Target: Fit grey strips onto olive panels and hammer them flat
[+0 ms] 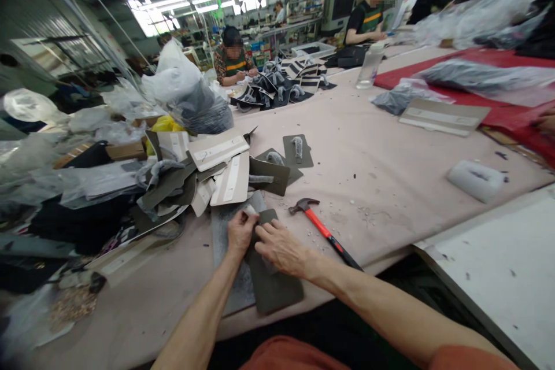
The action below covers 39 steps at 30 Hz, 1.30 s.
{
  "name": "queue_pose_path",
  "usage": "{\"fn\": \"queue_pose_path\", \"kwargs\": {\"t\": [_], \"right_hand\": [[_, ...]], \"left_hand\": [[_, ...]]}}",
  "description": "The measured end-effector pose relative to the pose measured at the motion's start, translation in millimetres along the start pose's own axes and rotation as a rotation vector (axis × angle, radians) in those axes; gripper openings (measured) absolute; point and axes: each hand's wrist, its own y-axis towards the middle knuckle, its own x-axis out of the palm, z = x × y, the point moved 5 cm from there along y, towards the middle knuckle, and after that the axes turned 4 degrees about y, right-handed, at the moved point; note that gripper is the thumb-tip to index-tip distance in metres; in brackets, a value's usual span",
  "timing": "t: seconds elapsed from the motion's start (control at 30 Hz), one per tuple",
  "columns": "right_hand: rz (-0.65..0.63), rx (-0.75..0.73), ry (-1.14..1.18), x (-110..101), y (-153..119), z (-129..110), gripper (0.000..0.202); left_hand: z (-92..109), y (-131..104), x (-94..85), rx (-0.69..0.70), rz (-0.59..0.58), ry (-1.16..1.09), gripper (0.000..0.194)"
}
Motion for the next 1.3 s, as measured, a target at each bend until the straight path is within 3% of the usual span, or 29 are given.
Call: {"fn": "queue_pose_path", "kwargs": {"t": [0.07, 0.13, 0.27, 0.37, 0.47, 0.6, 0.7, 0.87, 1.03, 1.17, 1.23, 1.3], "right_hand": [[0.000, 0.060, -0.074, -3.2, 0.7, 0.2, 0.014], [0.023, 0.185, -0.145, -16.0, -2.0, 4.9, 0.016], [0.030, 0.555, -0.077, -49.0, -12.2, 24.2, 0.018], [0.040, 0.754, 0.109, -54.8, -17.6, 32.5, 0.021], [0.145, 0.854, 0.254, -40.0, -18.6, 28.3, 0.027], [0.269, 0.896, 0.543, 2.5, -17.0, 16.5, 0.029], [0.334, 0.927, 0.601, 24.7, -16.7, 13.9, 0.035], [0.326, 0.931, 0.656, 36.5, -10.6, 13.6, 0.036], [0.391, 0.834, 0.820, 33.1, -17.2, 20.3, 0.041], [0.526, 0.911, 0.506, 22.9, -60.6, 56.5, 0.038], [0.459, 0.996, 0.274, 23.8, -87.2, 77.6, 0.037], [0.288, 1.060, 0.128, 31.2, -109.2, 94.1, 0.034]], "left_hand": [[-4.5, 5.9, -8.0, -0.111, 0.146, -0.113, 0.027], [2.6, 10.5, -19.5, -0.133, 0.228, -0.191, 0.031], [49.4, 14.1, -53.5, 0.060, 0.242, -0.094, 0.030], [76.4, 9.8, -67.1, 0.147, 0.195, -0.015, 0.030], [73.1, 3.0, -58.9, 0.124, 0.150, -0.019, 0.027], [39.2, 0.3, -30.9, 0.049, 0.072, -0.049, 0.024], [17.2, 3.2, -13.7, 0.001, 0.017, -0.112, 0.025], [2.4, 3.1, 4.8, -0.014, -0.074, -0.138, 0.020], [3.3, -1.1, 9.3, 0.025, -0.126, -0.034, 0.018], [7.3, -0.8, 9.2, 0.038, -0.136, 0.001, 0.015], [7.9, -0.8, 9.7, 0.043, -0.130, 0.038, 0.015], [7.9, -1.1, 10.6, 0.046, -0.126, 0.067, 0.015]]}}
